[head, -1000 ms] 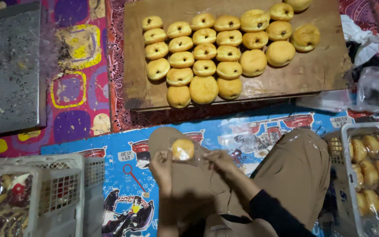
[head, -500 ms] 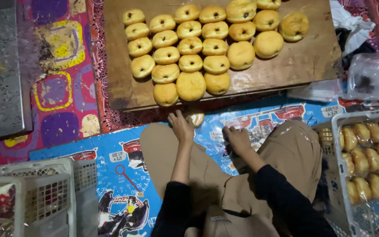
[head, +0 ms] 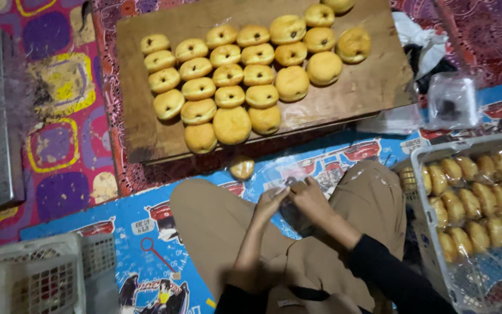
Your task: The person sits on a patterned floor mat and repeatedly picks round buns from a wooden board, places them into clear plastic bags, and transfers the packaged buns into a white plastic crate.
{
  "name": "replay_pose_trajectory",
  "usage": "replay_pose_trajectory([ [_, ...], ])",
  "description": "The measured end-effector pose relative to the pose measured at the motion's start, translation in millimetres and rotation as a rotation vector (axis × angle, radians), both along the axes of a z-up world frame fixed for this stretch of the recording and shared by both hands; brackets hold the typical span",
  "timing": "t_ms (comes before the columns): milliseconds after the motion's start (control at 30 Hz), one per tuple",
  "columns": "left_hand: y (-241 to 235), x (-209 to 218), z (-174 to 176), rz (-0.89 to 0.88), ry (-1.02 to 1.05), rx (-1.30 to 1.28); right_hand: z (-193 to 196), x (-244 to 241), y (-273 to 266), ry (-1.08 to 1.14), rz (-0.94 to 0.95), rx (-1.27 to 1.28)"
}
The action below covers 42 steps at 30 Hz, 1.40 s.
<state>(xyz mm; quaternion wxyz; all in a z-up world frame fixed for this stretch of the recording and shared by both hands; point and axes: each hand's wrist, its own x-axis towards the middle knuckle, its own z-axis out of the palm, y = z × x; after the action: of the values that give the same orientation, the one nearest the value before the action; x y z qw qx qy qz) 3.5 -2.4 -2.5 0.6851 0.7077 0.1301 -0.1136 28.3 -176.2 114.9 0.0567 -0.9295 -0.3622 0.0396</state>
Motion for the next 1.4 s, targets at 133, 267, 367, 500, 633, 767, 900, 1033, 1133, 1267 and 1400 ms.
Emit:
replay_pose_trajectory([
  [133,-12.6,4.4,39.6,-0.236,0.072,-0.042,35.9,-27.1,-31.7,-0.051,0.009,0.192],
  [267,-39.0,4.1,122.5,-0.156,-0.162,0.231,52.7,-49.2,-39.2,0.048,-0.072,0.241],
  [367,-57.9,-5.9,181.8,-0.182,-0.224,0.312,63.6,-47.1,-36.9,0.094,-0.283,0.13],
  [500,-76.9,-12.5,241.2,-0.368,-1.059,0.47,83.8,-22.7,-43.1,-0.035,-0.479,0.526],
  [633,-73.2,9.5,260.7,0.143,-0.874,-0.002,110.2,-2.4,-40.5,0.333,-0.537,1.259],
  [767,-36.2,70.9,224.7,0.268,-0.304,-1.155,129.5,31.7,-26.4,0.145,0.134,0.708],
  [900,25.5,87.8,187.9,0.587,-0.181,-1.364,120.1,168.0,-71.5,-0.02,-0.699,1.021],
  [1033,50.8,72.1,191.9,0.8,-0.032,-1.446,73.2,288.7,-118.5,-0.402,-1.031,0.419],
  [1133,52.1,67.4,211.6,0.867,0.067,-1.534,49.6,320.9,-119.4,-0.498,-1.023,0.384],
  [1267,53.5,68.6,231.6,0.869,0.07,-1.61,85.1,296.1,-104.8,-0.587,-0.888,0.478],
  [1400,54.5,73.2,240.1,0.9,0.084,-1.813,153.0,185.4,-69.2,-0.498,-0.796,0.59],
])
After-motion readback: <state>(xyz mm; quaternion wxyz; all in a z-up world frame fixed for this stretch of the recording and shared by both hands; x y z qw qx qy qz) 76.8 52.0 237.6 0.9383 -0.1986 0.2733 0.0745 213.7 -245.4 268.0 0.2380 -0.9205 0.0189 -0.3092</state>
